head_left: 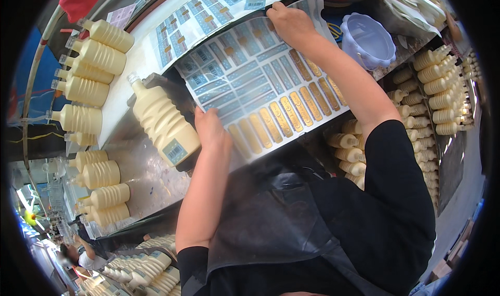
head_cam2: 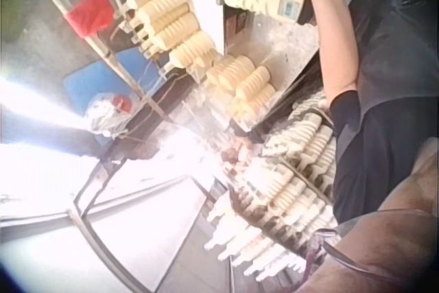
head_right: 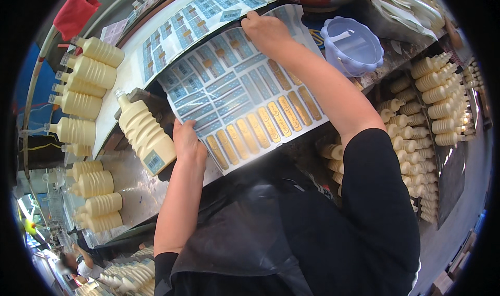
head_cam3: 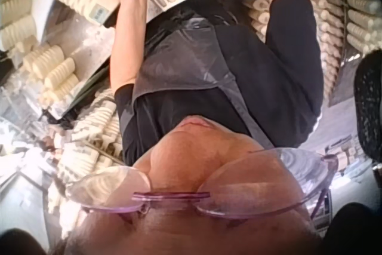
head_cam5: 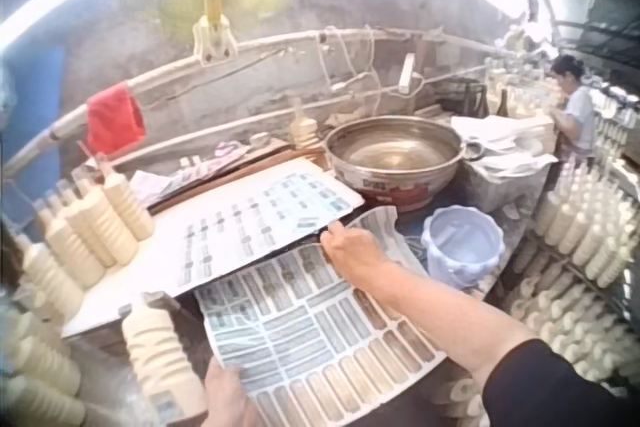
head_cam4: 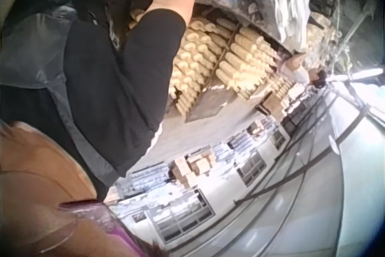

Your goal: The person applies adhesive labels to the bodies of plastic bottles. They peel each label from a sheet, place it on a bottle, and smooth it down by hand. Labeled bottles are set aside on the work surface.

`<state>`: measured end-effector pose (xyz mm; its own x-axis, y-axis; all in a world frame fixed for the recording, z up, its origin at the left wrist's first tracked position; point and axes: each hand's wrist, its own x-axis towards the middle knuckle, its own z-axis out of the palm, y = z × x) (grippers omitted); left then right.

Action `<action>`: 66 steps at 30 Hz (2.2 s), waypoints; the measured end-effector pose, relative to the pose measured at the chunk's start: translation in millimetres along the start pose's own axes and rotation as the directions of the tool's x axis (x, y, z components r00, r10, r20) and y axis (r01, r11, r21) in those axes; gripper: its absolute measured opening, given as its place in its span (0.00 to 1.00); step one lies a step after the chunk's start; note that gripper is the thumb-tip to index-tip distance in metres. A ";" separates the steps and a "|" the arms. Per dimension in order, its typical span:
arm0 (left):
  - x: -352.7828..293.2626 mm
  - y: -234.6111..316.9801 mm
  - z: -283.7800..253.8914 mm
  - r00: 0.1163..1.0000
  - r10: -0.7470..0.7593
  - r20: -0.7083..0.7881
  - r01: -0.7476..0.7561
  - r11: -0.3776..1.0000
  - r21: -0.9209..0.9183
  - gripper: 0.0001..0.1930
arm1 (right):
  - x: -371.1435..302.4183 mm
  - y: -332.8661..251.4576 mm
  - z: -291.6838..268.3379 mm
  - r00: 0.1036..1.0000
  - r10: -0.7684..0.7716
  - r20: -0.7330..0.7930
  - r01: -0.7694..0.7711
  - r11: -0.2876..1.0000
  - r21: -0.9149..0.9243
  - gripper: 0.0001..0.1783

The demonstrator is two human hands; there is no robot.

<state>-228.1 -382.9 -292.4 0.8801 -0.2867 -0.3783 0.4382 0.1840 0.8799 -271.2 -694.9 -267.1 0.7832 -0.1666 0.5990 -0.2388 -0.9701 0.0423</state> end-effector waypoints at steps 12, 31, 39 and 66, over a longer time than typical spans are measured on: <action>4.6 -6.3 -5.3 0.997 -0.044 -0.071 0.052 0.991 0.123 0.21 | -8.6 7.5 20.1 0.998 0.007 -0.062 -0.005 0.999 0.042 0.03; -78.0 41.9 -146.1 0.711 0.676 0.196 -0.573 0.395 0.717 0.54 | -51.6 -96.9 -94.5 0.903 -0.094 0.419 -0.263 0.651 0.712 0.10; -50.4 29.8 -146.8 0.711 0.694 0.119 -0.653 0.588 0.477 0.38 | -54.0 -237.4 -85.6 0.763 -0.088 0.640 -0.585 0.327 0.742 0.26; -47.5 22.4 -139.3 0.784 0.621 -0.019 -0.602 0.767 0.222 0.27 | -54.0 -273.3 -67.2 0.614 -0.057 0.787 -0.788 0.016 0.616 0.35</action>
<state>-234.6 -234.2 -294.8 0.9654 -0.0923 0.2438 -0.2341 0.1046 0.9666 -286.8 -408.9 -257.3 0.9464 -0.1860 -0.2639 -0.2673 0.0069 -0.9636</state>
